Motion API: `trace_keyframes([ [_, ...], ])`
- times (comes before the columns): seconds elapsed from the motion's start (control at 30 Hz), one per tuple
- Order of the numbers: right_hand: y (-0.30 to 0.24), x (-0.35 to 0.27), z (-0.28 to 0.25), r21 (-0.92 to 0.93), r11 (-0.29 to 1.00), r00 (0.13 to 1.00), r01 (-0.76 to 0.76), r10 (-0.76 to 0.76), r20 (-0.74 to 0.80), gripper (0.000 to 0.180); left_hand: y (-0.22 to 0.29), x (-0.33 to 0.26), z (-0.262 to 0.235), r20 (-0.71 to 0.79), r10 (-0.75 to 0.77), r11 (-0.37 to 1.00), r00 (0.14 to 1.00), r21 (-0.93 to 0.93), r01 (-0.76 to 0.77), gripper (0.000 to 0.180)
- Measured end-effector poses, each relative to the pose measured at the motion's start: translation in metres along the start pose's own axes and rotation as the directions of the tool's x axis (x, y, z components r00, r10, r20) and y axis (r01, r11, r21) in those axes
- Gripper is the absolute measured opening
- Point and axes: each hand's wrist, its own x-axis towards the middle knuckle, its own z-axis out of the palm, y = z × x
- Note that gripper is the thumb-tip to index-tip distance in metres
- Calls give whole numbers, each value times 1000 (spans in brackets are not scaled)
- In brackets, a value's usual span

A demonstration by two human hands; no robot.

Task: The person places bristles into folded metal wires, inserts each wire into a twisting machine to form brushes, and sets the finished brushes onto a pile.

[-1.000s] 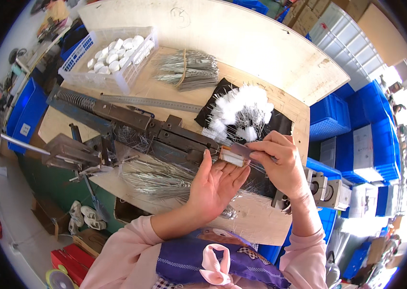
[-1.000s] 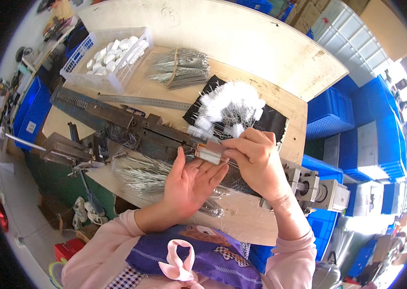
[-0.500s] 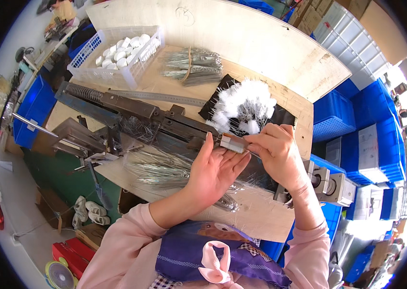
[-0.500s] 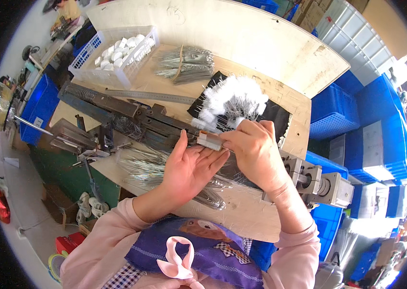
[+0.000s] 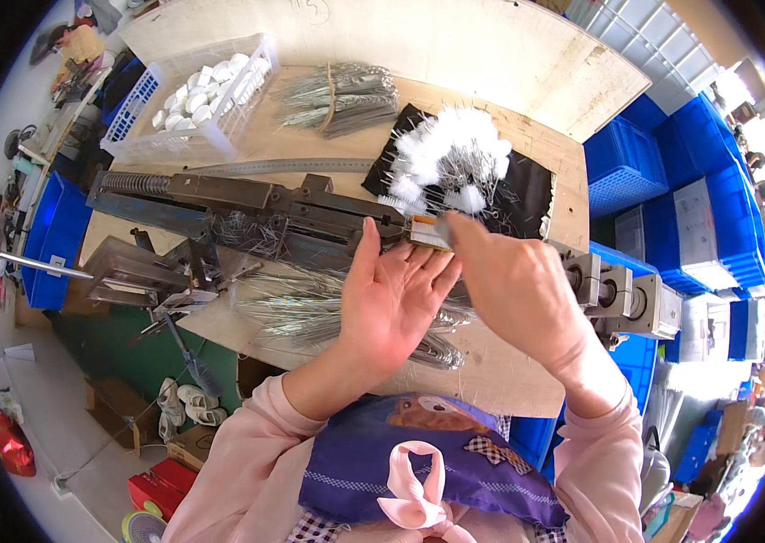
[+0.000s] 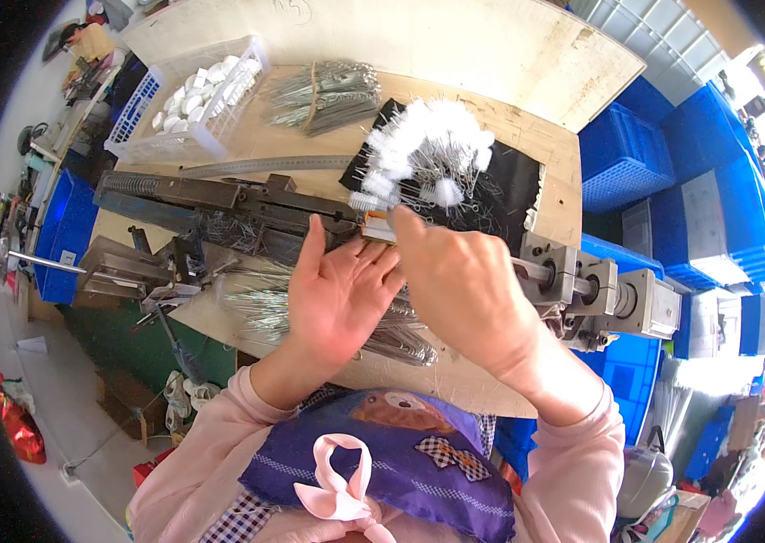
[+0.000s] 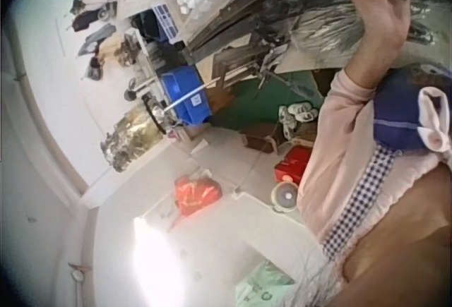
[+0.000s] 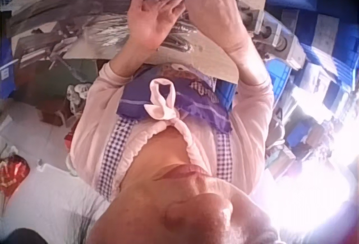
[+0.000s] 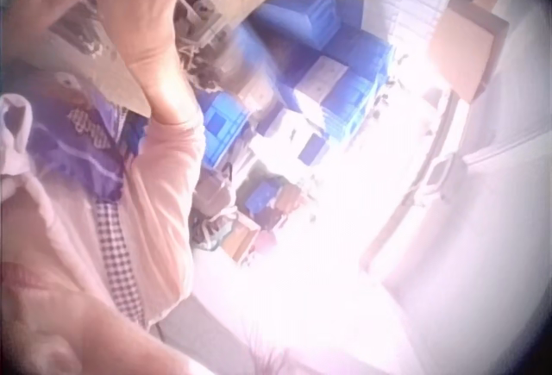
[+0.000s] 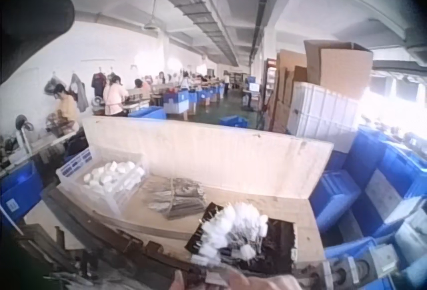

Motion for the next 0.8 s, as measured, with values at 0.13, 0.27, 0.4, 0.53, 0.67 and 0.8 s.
trace_keyframes([
  [0.13,-14,3,3,-162,984,996,68,-76,-45,48,4,0,3,-147,-20,996,989,86,33,48],
  [0.27,-7,3,6,-251,962,994,112,-107,32,48,3,5,34,-395,-38,995,918,75,73,37],
  [0.4,1,0,-1,-99,994,994,38,-28,103,40,5,5,10,-287,-48,984,957,151,95,26],
  [0.53,13,-66,33,416,905,995,85,-56,-79,33,-11,2,-5,-311,55,945,949,323,51,28],
  [0.67,20,-106,93,438,896,997,-75,51,66,25,-42,-5,-39,-347,42,957,937,283,62,13],
  [0.8,28,-104,133,319,946,996,-66,44,76,14,-54,-19,-13,-572,77,834,817,485,262,29],
])
